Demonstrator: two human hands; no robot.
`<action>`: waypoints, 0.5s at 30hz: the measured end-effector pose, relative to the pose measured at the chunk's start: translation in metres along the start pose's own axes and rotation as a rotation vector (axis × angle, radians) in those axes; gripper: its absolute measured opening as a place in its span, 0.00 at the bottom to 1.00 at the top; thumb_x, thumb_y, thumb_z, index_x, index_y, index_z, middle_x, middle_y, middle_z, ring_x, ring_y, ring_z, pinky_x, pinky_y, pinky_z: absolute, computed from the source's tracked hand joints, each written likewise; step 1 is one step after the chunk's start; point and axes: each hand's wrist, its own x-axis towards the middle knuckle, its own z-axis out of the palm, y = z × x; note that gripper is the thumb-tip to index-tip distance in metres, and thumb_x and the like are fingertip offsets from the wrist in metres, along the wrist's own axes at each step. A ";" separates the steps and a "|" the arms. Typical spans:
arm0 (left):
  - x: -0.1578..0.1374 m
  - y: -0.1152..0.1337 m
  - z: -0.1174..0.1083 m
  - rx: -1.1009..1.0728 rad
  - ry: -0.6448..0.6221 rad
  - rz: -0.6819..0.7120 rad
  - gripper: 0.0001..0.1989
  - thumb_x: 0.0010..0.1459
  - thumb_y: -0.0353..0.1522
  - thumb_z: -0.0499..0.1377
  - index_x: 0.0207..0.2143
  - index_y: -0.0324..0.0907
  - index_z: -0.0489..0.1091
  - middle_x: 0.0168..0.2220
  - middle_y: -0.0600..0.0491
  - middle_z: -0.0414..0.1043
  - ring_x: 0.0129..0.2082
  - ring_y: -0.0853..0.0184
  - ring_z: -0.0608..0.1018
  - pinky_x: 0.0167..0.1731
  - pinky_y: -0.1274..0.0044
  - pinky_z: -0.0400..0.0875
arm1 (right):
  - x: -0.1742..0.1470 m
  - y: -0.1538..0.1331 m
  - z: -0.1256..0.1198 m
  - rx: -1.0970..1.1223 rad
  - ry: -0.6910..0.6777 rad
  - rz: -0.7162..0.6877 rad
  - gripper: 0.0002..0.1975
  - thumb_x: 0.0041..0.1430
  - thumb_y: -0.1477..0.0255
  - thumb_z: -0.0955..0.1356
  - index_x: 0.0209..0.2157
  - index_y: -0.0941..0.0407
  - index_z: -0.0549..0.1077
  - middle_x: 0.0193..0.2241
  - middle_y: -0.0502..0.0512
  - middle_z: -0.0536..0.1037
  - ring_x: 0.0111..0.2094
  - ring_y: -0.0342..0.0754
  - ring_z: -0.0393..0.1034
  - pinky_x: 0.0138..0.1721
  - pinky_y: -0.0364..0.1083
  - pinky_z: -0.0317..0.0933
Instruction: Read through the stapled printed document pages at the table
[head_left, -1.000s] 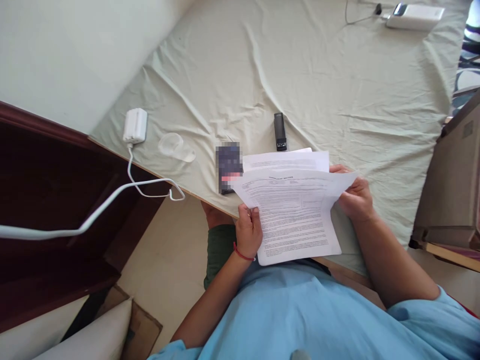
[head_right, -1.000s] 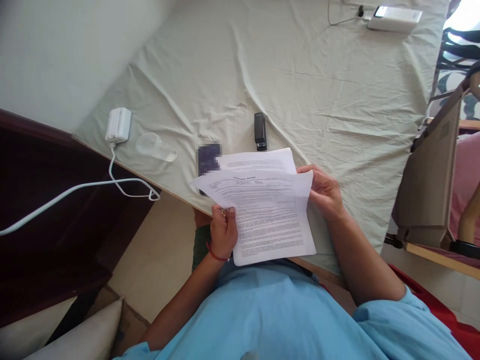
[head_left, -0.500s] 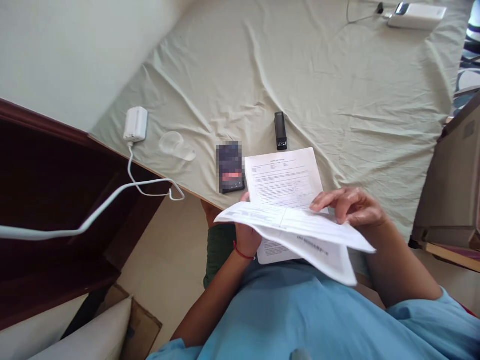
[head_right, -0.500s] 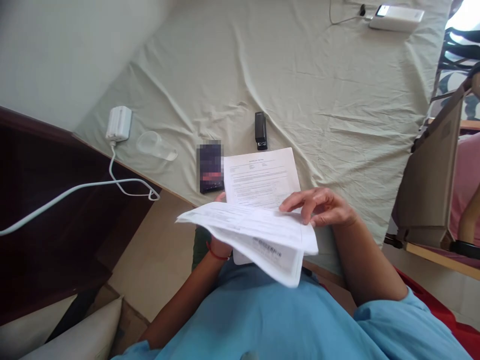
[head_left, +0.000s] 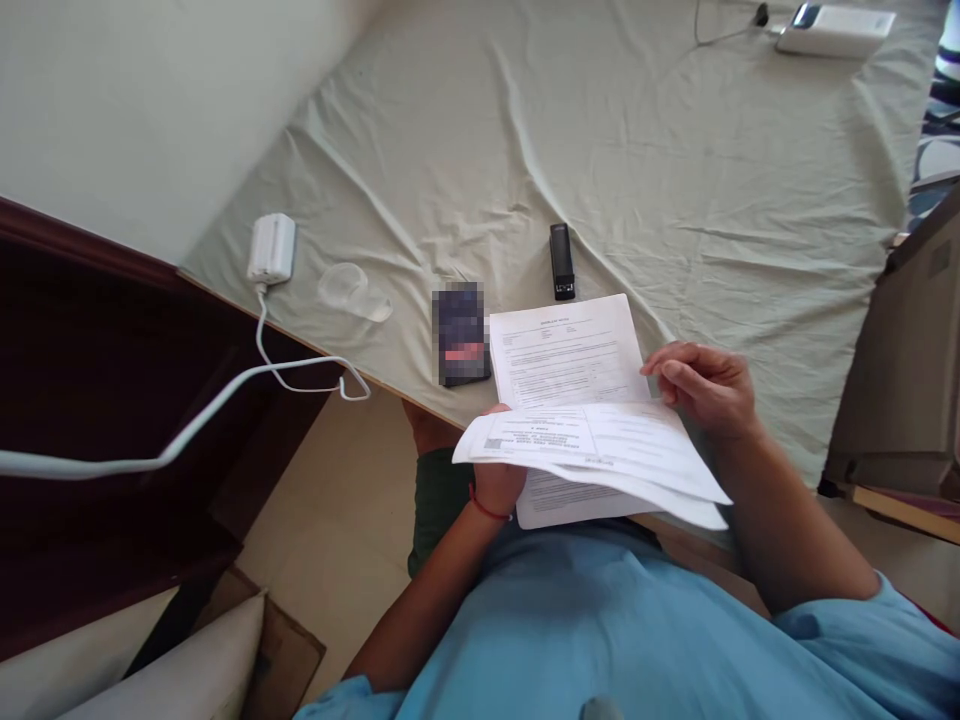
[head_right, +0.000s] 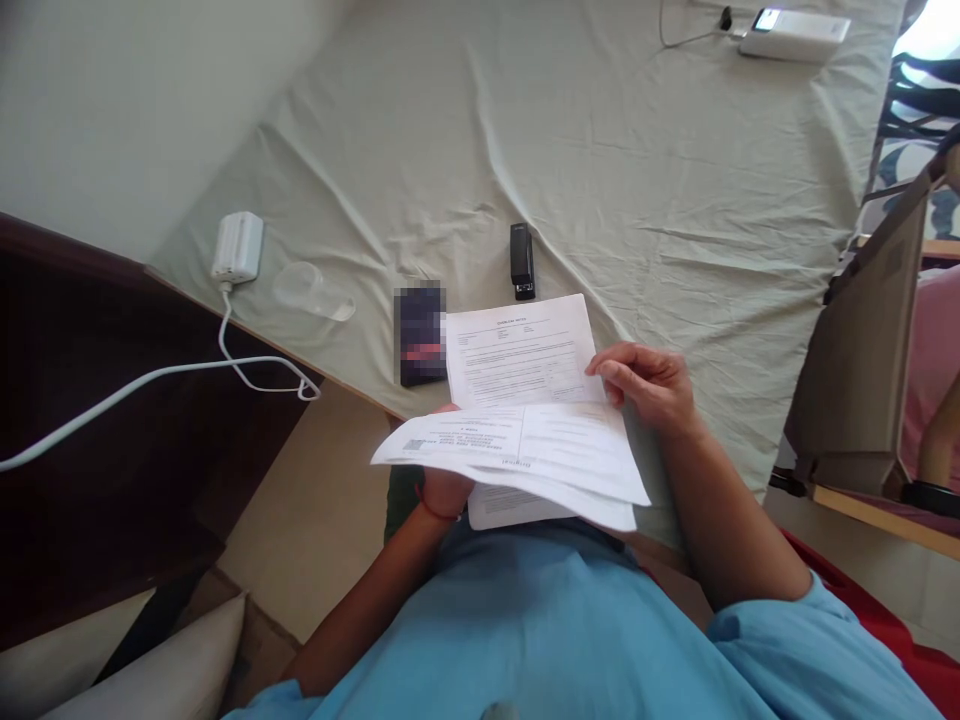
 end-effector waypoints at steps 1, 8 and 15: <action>0.000 0.001 -0.001 0.012 -0.001 0.032 0.18 0.72 0.47 0.55 0.40 0.44 0.74 0.38 0.45 0.78 0.41 0.55 0.81 0.45 0.59 0.80 | 0.001 0.000 0.004 -0.031 0.083 0.023 0.15 0.60 0.54 0.75 0.31 0.52 0.83 0.24 0.52 0.78 0.20 0.45 0.63 0.23 0.47 0.57; -0.006 0.014 -0.005 0.044 0.000 0.048 0.10 0.70 0.41 0.56 0.44 0.45 0.68 0.34 0.52 0.77 0.32 0.63 0.79 0.34 0.72 0.75 | 0.014 0.018 0.005 -0.217 0.315 0.079 0.11 0.57 0.62 0.75 0.37 0.54 0.82 0.23 0.47 0.75 0.20 0.43 0.62 0.22 0.44 0.54; -0.004 0.016 -0.007 0.003 -0.009 0.070 0.13 0.66 0.45 0.61 0.43 0.46 0.67 0.31 0.56 0.75 0.27 0.66 0.77 0.31 0.75 0.72 | 0.020 0.021 0.001 -0.565 0.224 0.071 0.14 0.60 0.61 0.72 0.42 0.54 0.84 0.39 0.59 0.86 0.39 0.56 0.80 0.40 0.52 0.71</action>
